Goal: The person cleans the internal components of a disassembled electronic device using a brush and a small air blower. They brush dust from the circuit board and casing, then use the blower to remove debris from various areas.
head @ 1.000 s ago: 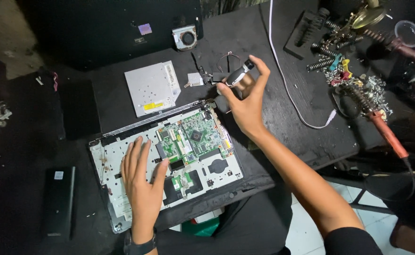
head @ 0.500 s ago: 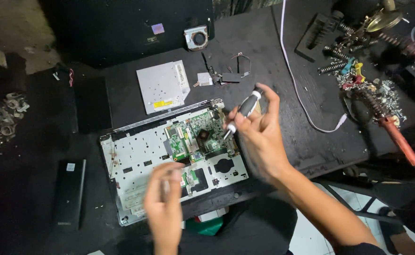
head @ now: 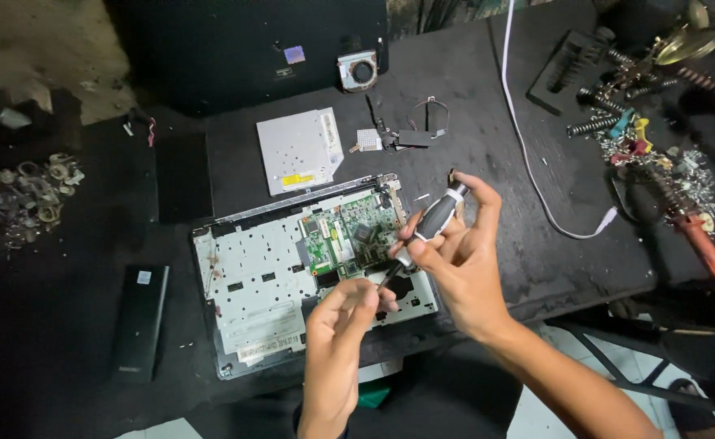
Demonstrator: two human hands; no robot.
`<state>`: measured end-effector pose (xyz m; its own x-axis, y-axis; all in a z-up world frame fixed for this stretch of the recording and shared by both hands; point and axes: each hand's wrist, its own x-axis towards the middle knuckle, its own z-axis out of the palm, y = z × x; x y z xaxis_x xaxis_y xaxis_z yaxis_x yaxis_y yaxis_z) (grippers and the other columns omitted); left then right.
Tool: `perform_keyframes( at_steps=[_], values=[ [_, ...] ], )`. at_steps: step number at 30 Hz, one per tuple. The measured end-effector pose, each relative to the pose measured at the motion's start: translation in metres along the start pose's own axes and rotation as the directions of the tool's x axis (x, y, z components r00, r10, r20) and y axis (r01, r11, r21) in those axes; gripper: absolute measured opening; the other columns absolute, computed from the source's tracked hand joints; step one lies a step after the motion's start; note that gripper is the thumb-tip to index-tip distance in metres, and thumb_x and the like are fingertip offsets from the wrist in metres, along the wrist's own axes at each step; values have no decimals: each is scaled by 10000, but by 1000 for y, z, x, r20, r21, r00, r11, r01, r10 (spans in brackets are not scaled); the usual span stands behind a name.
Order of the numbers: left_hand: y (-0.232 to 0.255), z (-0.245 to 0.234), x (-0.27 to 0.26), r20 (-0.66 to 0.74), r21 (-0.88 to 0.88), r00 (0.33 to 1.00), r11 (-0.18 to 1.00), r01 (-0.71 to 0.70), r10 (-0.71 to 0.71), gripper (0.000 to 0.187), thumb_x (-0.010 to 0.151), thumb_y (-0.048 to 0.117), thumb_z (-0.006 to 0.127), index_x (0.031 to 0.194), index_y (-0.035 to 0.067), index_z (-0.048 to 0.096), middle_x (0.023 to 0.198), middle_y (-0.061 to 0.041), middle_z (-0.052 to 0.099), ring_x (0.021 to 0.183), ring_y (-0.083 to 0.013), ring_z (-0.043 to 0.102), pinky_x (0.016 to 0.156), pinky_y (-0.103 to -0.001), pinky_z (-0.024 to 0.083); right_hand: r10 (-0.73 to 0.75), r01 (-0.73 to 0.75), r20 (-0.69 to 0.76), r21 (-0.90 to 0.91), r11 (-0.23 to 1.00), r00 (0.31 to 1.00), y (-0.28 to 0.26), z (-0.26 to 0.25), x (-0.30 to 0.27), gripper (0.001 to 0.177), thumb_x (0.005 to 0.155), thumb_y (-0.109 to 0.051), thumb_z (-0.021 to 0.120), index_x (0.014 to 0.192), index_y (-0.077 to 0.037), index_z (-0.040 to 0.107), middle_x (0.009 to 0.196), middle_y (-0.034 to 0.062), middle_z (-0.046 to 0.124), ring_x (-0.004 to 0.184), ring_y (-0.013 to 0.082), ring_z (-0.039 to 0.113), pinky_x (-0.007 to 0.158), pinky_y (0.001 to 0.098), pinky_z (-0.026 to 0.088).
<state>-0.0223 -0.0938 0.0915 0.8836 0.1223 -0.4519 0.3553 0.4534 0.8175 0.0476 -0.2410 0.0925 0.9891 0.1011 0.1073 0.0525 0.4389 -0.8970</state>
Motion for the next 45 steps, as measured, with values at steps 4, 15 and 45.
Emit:
perform_keyframes(
  at_steps=[4, 15, 45],
  values=[
    [18, -8, 22, 91, 159, 985, 974, -160, 147, 262, 931, 247, 681, 1083, 37, 723, 983, -92, 780, 964, -224, 740, 974, -363, 588, -76, 76, -16, 11, 997, 997, 6, -21, 8, 755, 924, 58, 679, 1467, -198, 223, 1017, 214, 647, 853, 295, 691, 848, 459, 646],
    [74, -32, 198, 386, 809, 754, 198, -554, 531, 55, 977, 130, 778, 1012, 104, 811, 944, -84, 762, 924, -295, 700, 861, -438, 525, -3, -49, -188, -270, 962, 982, 46, -83, 23, 824, 893, 74, 706, 1486, -176, 192, 907, 171, 649, 795, 264, 730, 738, 344, 637],
    [99, -43, 155, 382, 855, 796, 148, -497, 469, 176, 1031, 135, 660, 1153, 59, 761, 1081, -199, 704, 1053, -375, 666, 882, -525, 556, 36, -107, -211, -334, 937, 977, 36, -68, 19, 833, 882, 37, 732, 1487, -205, 213, 939, 118, 643, 782, 199, 709, 719, 289, 634]
  ],
)
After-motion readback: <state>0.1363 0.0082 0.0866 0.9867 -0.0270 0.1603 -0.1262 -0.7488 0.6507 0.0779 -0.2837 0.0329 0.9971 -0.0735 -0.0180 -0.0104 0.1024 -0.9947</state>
